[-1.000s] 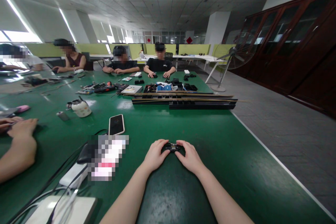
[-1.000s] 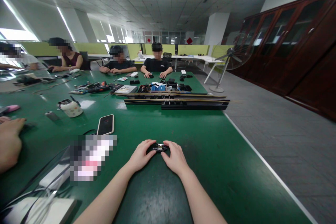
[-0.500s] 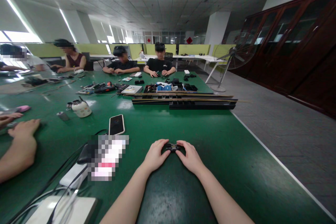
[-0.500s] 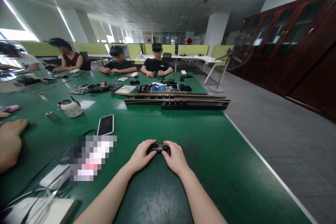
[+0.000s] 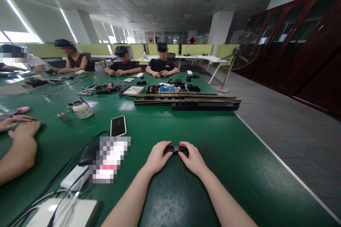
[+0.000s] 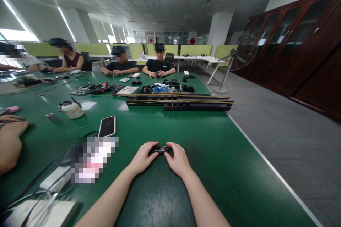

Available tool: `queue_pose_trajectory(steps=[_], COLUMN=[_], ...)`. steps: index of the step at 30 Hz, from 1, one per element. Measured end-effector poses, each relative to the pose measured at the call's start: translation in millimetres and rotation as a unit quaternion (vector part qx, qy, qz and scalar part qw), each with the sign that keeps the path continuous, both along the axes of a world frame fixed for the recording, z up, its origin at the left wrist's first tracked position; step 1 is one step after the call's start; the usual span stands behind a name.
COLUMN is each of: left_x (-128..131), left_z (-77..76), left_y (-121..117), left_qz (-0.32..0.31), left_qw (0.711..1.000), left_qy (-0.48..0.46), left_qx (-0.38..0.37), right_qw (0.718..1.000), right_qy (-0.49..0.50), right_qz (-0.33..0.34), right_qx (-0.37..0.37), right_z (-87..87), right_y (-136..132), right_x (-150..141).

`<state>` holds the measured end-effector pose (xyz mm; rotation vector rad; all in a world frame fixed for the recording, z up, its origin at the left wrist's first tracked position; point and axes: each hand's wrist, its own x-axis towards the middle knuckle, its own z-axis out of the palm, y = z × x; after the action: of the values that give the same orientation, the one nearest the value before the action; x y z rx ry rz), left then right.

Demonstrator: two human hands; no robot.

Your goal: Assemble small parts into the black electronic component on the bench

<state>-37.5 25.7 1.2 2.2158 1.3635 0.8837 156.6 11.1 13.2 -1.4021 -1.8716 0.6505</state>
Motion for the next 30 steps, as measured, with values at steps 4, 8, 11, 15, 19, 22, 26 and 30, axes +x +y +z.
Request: queue_pose_trajectory(steps=[4,8,11,15,19,22,26,30], left_x=[-0.1,0.1,0.2,0.3,0.4,0.4,0.3,0.5], left_z=[0.6,1.8,2.3,2.7,2.3,1.5,1.2,2.8], left_y=[-0.3,-0.8,-0.9,-0.7,-0.6,-0.4,-0.3,-1.0], left_qz=[0.0,0.001,0.001,0.001,0.002,0.001,-0.001,-0.002], left_qw=[1.0,1.0,1.0,1.0,1.0,1.0,1.0,1.0], left_qy=[-0.001,0.0,0.001,0.003,0.006,0.009,0.011,0.009], left_qx=[0.002,0.001,0.002,0.003,0.003,0.003,0.0,-0.003], right_qw=[1.0,1.0,1.0,1.0,1.0,1.0,1.0,1.0], right_qy=[0.001,-0.003,-0.002,-0.002,-0.001,0.0,-0.002,-0.003], right_qz=[-0.001,-0.003,-0.003,-0.003,-0.004,-0.004,-0.002,-0.004], right_qx=[0.004,0.003,0.003,0.008,0.011,0.01,0.008,0.012], right_z=[-1.2,-3.5,-3.9,-4.3,-5.3,-5.5,-5.0,-3.6], right_y=[0.3,1.3,1.5,1.4,1.8,2.1,2.0,1.0], right_x=[0.1,0.3,0.3,0.2,0.2,0.3,0.5,0.4])
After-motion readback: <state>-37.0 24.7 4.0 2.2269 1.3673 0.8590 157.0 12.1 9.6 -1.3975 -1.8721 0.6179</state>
